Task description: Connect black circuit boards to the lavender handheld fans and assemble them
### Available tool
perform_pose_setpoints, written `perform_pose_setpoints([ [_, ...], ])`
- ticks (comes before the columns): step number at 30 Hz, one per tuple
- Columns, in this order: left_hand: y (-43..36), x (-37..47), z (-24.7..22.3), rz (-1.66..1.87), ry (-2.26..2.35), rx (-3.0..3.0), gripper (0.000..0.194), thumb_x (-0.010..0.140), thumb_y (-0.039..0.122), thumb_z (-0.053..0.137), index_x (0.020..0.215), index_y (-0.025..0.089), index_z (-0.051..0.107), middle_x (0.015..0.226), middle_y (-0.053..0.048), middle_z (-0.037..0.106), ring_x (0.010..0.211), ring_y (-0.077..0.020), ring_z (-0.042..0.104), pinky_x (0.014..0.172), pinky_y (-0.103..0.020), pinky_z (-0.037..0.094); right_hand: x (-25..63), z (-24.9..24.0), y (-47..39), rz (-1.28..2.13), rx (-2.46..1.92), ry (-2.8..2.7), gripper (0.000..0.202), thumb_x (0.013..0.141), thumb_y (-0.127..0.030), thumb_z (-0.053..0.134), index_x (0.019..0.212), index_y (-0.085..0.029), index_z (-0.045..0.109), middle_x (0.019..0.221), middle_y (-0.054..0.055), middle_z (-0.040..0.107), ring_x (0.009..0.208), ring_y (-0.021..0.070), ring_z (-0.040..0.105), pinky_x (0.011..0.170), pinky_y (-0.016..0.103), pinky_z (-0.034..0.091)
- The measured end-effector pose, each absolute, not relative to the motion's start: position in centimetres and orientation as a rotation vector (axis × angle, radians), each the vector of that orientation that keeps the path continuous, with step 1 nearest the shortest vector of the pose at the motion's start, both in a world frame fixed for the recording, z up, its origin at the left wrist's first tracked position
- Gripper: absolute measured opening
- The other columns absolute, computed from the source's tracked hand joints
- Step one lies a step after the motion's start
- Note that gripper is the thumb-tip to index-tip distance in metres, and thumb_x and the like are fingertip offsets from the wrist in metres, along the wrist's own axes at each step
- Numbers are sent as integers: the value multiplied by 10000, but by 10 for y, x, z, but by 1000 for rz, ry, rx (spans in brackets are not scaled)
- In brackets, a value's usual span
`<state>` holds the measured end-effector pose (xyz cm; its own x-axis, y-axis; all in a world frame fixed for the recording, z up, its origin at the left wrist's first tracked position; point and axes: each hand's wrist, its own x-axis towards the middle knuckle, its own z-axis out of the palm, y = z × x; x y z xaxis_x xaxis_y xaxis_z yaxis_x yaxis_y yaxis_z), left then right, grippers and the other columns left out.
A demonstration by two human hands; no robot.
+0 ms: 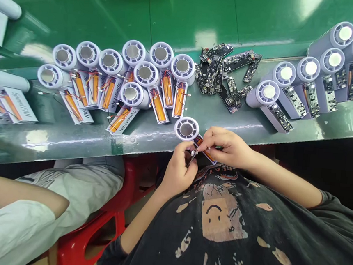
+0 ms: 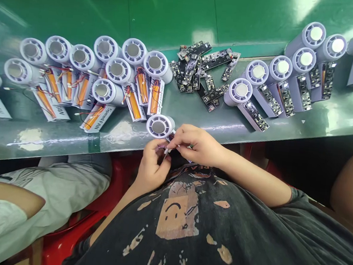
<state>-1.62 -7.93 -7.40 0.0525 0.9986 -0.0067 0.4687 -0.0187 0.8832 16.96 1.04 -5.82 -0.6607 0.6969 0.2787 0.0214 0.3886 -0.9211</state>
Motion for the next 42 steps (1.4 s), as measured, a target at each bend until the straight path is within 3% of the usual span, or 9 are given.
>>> perform_pose_setpoints([
  [5,-79,-12,-73,1087,1312,1018,266,876,164,524,1099,269,425,958,29,547,509,-49,578,483,-204,507,164,-61,9,1254,-520,-2009,259,900,-36,544,1005,-199,715,975,44,583,921,117,602,765,263,532],
  [12,-78,-9,-66,1099,1241,915,263,896,196,520,1109,295,402,924,58,564,472,-47,592,401,-167,490,164,-62,9,1010,-594,-2023,197,946,-144,563,1010,-235,725,1103,60,599,947,135,588,831,328,520],
  [15,-78,-9,-68,1115,1255,972,236,913,189,487,1110,291,407,927,52,558,466,-37,581,399,-154,484,162,-61,8,1064,-567,-2067,226,970,-158,521,1097,-233,693,994,45,666,904,135,617,823,317,515],
  [18,-80,-9,-69,1115,1307,1058,211,931,192,465,1119,279,427,1089,-4,582,511,-28,591,432,-154,497,160,-58,6,1113,-672,-2063,247,943,-138,547,1171,-199,620,896,24,699,810,132,627,780,303,511],
  [23,-82,-11,-70,1081,1370,1276,173,959,269,492,1132,271,490,1356,-88,502,578,-49,607,467,-211,507,158,-54,3,1011,-684,-2120,74,910,-141,581,897,-182,641,835,31,708,792,151,637,777,317,499],
  [26,-82,-13,-72,1044,1467,1440,201,962,355,514,1139,259,510,1349,-104,522,824,-142,664,651,-291,569,158,-55,3,981,-679,-2100,95,906,-126,575,880,-177,650,843,41,708,819,155,643,784,312,502],
  [30,-78,-13,-68,1043,1536,1579,183,954,374,532,1066,230,541,1286,-104,559,1096,-225,610,853,-394,560,157,-57,1,890,-685,-2136,102,921,-149,565,895,-176,660,870,52,707,813,160,629,761,314,503],
  [35,-72,-10,-59,1066,1584,1656,112,948,317,545,911,212,543,1172,-77,606,1102,-219,600,929,-425,531,154,-58,-1,895,-702,-2158,126,929,-143,528,882,-184,637,874,53,693,824,167,617,758,325,496],
  [42,-71,-11,-57,1053,1630,1711,107,938,267,540,850,210,557,1157,-68,621,1101,-211,609,947,-412,521,155,-59,2,898,-636,-2150,126,922,-133,527,888,-179,639,880,60,697,832,173,625,763,333,497],
])
